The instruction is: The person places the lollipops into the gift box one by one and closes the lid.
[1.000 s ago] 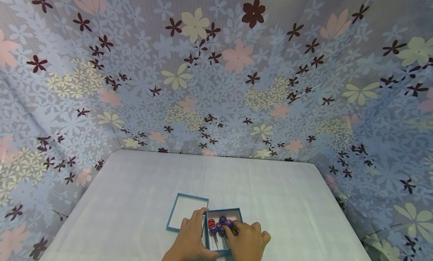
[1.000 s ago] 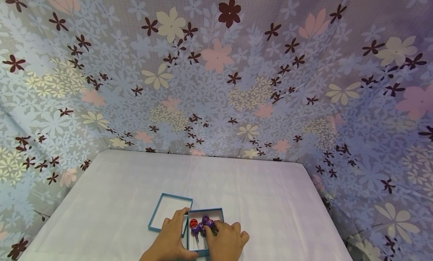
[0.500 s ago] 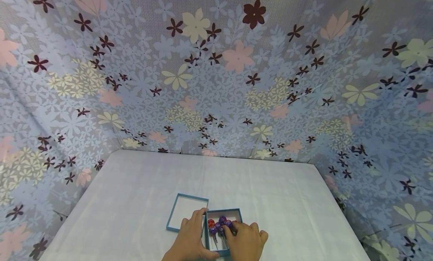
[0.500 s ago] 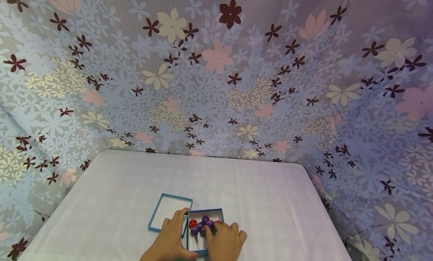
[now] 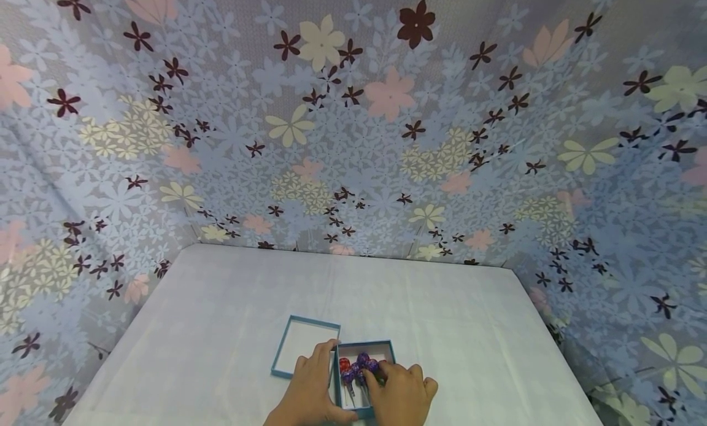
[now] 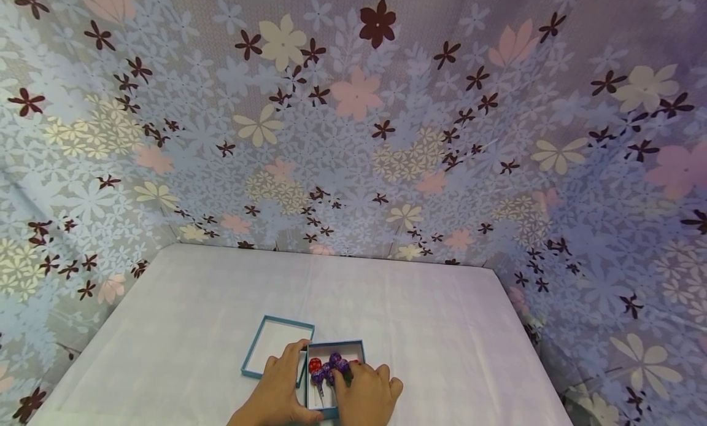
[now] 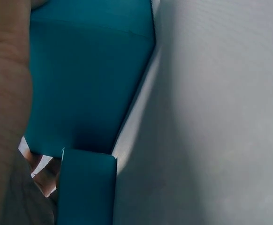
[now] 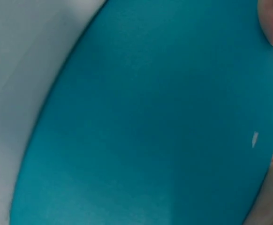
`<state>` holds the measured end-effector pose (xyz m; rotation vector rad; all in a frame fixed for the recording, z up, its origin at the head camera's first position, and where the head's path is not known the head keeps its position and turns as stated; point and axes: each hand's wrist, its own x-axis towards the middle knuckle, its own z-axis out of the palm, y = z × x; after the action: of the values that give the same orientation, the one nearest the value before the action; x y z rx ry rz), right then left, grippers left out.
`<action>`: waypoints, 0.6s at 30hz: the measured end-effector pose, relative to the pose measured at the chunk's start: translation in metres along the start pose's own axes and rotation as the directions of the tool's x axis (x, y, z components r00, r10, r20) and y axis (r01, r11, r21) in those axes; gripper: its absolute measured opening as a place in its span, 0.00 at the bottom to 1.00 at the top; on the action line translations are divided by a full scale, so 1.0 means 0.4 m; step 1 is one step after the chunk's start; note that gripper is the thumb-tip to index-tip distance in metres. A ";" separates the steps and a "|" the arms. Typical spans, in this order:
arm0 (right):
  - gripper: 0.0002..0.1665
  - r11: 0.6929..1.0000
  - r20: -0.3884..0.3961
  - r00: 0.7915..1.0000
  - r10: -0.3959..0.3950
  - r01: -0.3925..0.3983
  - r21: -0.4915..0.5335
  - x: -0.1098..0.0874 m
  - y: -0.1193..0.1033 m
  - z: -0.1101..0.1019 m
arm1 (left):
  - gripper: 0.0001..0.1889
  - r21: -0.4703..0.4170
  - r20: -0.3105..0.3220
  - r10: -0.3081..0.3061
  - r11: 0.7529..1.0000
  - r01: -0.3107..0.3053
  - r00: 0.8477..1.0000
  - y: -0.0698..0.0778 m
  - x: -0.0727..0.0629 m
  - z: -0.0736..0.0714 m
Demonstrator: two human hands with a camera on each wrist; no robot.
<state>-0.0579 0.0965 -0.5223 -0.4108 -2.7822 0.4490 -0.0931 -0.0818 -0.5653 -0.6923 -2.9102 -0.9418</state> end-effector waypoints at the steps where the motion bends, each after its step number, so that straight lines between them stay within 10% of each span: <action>1: 0.22 1.000 -0.001 1.000 -0.001 0.001 -0.001 0.000 0.000 0.000 | 0.71 0.001 0.000 0.001 1.000 -0.001 1.000 0.000 0.000 0.000; 18: 0.35 0.989 -0.119 0.990 -0.077 0.091 0.117 0.010 -0.013 -0.032 | 0.71 0.113 -0.030 0.011 0.994 -0.008 1.000 0.009 0.002 -0.014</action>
<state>-0.0587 0.0965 -0.5079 -0.2799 -2.6329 0.5549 -0.0931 -0.0821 -0.5584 -0.6780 -2.9041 -0.7718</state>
